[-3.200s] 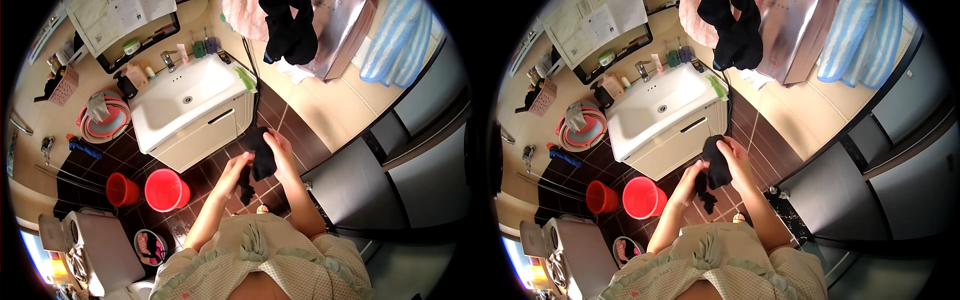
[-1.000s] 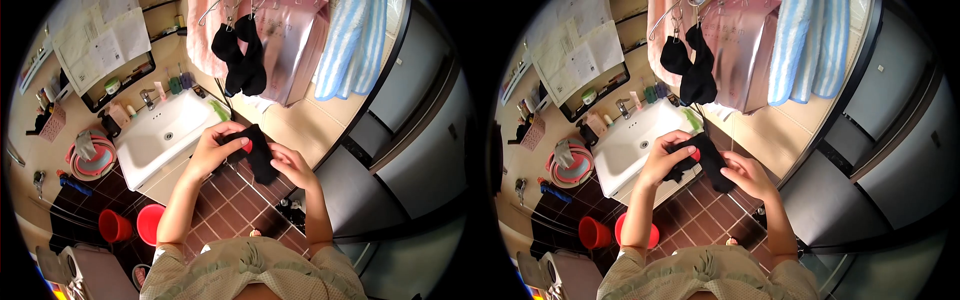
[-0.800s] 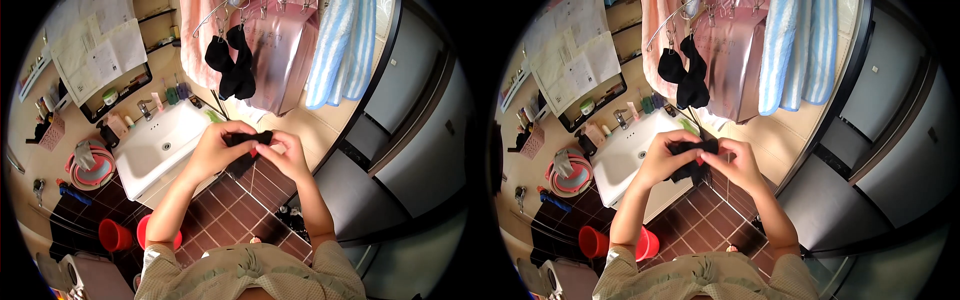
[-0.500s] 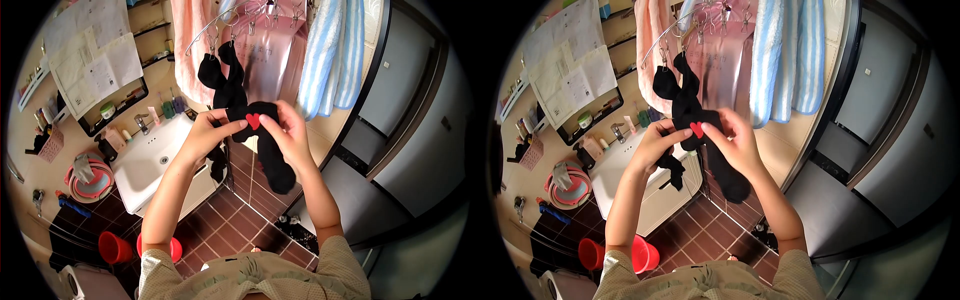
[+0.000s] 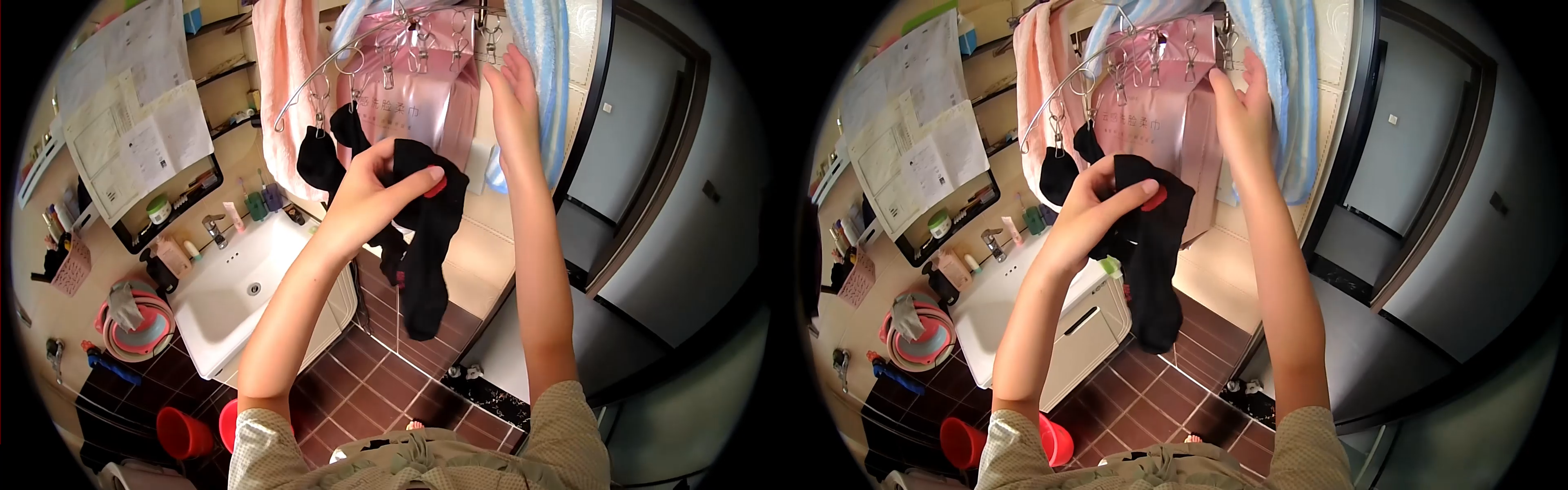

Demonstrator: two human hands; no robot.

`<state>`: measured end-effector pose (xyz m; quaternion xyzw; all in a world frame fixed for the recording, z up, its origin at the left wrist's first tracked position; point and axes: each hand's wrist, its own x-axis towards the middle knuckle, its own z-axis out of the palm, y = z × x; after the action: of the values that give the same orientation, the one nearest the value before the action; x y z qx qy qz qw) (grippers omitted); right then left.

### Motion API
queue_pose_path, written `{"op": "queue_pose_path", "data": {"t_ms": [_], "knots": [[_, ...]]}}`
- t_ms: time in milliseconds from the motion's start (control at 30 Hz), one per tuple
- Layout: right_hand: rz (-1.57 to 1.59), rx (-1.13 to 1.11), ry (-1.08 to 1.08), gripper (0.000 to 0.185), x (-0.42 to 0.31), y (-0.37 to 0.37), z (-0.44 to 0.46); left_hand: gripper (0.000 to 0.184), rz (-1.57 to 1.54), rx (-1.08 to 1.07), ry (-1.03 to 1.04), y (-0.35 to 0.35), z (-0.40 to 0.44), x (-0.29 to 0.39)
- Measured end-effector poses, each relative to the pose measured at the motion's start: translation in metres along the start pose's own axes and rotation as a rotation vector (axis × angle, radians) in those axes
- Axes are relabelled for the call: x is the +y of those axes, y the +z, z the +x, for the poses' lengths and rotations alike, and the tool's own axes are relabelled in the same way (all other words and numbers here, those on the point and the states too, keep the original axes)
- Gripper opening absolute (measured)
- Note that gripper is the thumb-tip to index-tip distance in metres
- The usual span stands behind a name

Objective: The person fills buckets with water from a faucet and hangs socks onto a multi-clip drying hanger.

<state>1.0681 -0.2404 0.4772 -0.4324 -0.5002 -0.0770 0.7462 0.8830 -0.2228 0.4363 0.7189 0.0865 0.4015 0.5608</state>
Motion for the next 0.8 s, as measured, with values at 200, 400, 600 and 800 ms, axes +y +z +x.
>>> {"op": "queue_pose_path", "data": {"t_ms": [200,400,600,800], "knots": [[0.225,-0.051,0.136,0.048,0.010,0.003,0.042,0.013,0.036,-0.026,0.108,0.007,0.021,0.000],[0.332,-0.020,0.209,0.040,-0.002,0.005,0.054,0.015,0.069,-0.014,0.096,0.001,0.035,0.008],[0.393,0.045,0.114,0.034,0.001,-0.004,0.061,0.014,-0.014,-0.038,0.081,0.001,0.038,0.012],[0.223,-0.234,0.173,0.029,-0.010,-0.013,0.058,0.015,-0.010,-0.005,0.091,0.003,0.041,0.015]]}}
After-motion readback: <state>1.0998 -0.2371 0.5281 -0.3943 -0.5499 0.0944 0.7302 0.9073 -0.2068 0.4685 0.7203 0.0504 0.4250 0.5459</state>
